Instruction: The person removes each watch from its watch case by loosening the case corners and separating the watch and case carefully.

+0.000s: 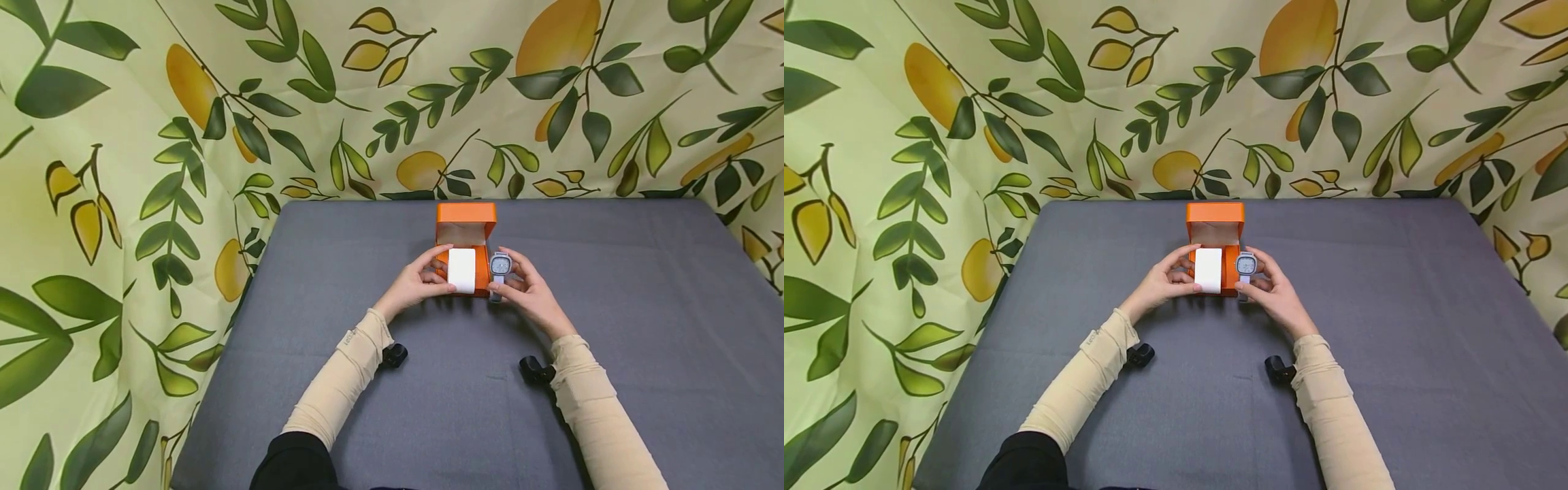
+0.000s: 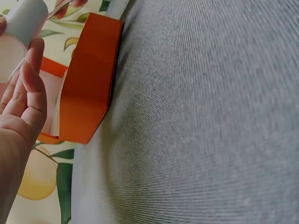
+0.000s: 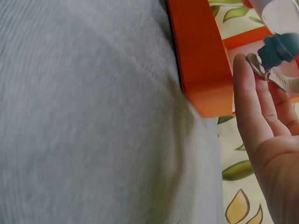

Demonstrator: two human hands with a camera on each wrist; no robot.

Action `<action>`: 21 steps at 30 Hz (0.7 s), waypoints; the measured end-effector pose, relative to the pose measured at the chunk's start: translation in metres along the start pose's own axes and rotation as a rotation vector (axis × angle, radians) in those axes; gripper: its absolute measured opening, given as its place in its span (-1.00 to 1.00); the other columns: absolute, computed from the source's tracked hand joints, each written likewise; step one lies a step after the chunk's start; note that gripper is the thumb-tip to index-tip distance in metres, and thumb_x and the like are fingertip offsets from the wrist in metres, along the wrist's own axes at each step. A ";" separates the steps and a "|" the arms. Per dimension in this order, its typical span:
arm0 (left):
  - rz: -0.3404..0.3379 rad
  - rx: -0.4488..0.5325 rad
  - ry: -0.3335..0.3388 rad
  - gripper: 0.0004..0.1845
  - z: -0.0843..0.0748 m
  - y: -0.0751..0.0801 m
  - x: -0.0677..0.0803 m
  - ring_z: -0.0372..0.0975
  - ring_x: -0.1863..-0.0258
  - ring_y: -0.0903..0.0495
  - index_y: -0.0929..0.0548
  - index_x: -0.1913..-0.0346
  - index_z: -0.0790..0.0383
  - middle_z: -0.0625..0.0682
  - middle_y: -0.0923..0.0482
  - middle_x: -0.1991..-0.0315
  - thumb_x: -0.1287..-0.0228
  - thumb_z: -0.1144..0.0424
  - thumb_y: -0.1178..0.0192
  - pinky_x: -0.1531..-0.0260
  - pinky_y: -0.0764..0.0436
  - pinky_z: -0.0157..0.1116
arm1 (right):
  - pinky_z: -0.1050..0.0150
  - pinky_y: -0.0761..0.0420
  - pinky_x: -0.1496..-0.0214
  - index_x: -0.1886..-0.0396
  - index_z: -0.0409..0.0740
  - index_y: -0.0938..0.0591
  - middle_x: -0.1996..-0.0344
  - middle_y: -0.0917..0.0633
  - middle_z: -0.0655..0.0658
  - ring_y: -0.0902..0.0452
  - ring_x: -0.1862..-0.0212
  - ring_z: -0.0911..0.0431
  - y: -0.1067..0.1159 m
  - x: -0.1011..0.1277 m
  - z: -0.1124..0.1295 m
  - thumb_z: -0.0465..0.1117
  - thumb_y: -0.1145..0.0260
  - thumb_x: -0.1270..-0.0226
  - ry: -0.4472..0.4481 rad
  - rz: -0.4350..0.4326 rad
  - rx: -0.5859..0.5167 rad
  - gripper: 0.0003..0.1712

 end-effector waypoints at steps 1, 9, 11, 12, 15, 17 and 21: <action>-0.004 0.004 0.005 -0.20 -0.003 0.001 0.001 -0.29 0.37 -0.60 -0.23 -0.38 0.07 0.16 -0.42 0.07 -0.07 0.44 -0.31 0.28 -0.56 -0.43 | 0.33 -0.61 0.32 -0.40 0.18 -0.18 0.14 -0.43 0.02 -0.61 0.28 0.31 0.002 0.000 -0.001 -0.25 -0.26 -0.27 -0.007 -0.009 -0.001 -0.24; 0.020 -0.004 0.033 -0.20 -0.012 -0.002 0.006 -0.32 0.36 -0.60 -0.21 -0.39 0.12 0.18 -0.43 0.06 -0.07 0.43 -0.31 0.27 -0.54 -0.43 | 0.31 -0.65 0.33 -0.40 0.04 -0.19 0.25 -0.49 0.00 -0.62 0.38 0.30 0.013 -0.001 -0.015 -0.10 -0.18 -0.34 -0.077 -0.104 0.072 -0.33; 0.006 -0.013 0.028 -0.20 -0.005 -0.002 0.003 -0.31 0.36 -0.60 -0.22 -0.39 0.07 0.19 -0.43 0.04 -0.07 0.42 -0.31 0.29 -0.54 -0.43 | 0.35 -0.61 0.35 -0.40 -0.01 -0.19 0.27 -0.49 0.03 -0.57 0.40 0.36 0.017 -0.001 -0.019 -0.03 -0.19 -0.33 -0.107 -0.144 0.163 -0.31; -0.004 -0.023 0.022 -0.20 -0.002 -0.001 0.002 -0.29 0.36 -0.61 -0.22 -0.39 0.05 0.20 -0.43 0.04 -0.08 0.41 -0.32 0.30 -0.54 -0.43 | 0.38 -0.59 0.38 -0.40 -0.02 -0.20 0.28 -0.50 0.05 -0.52 0.42 0.37 0.020 -0.001 -0.021 -0.01 -0.20 -0.32 -0.124 -0.161 0.196 -0.29; -0.047 -0.068 -0.004 -0.20 0.008 0.001 -0.004 -0.23 0.32 -0.64 -0.23 -0.38 -0.02 0.21 -0.46 0.03 -0.07 0.36 -0.33 0.31 -0.54 -0.44 | 0.41 -0.47 0.43 -0.39 -0.06 -0.20 0.34 -0.53 0.11 -0.41 0.45 0.37 0.026 -0.001 -0.025 0.03 -0.20 -0.31 -0.153 -0.204 0.296 -0.27; -0.083 -0.109 -0.027 -0.21 0.009 0.003 -0.005 -0.18 0.28 -0.64 -0.26 -0.36 -0.03 0.21 -0.51 0.06 -0.06 0.33 -0.35 0.32 -0.54 -0.46 | 0.41 -0.43 0.45 -0.39 -0.11 -0.20 0.38 -0.56 0.11 -0.39 0.48 0.36 0.029 -0.001 -0.027 0.02 -0.20 -0.31 -0.168 -0.221 0.319 -0.27; -0.154 -0.196 -0.064 -0.24 0.010 0.007 -0.006 -0.16 0.24 -0.61 -0.32 -0.32 -0.03 0.18 -0.62 0.15 -0.02 0.28 -0.39 0.32 -0.49 -0.50 | 0.44 -0.40 0.45 -0.36 -0.20 -0.20 0.40 -0.62 0.00 -0.38 0.51 0.38 0.033 -0.001 -0.031 -0.02 -0.20 -0.32 -0.198 -0.257 0.362 -0.28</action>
Point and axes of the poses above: each hand's wrist, its own x-axis away from the middle knuckle, its own y-axis out of the back of the hand, z = x × y, the point moved 6 cm from there along -x, towards the middle knuckle
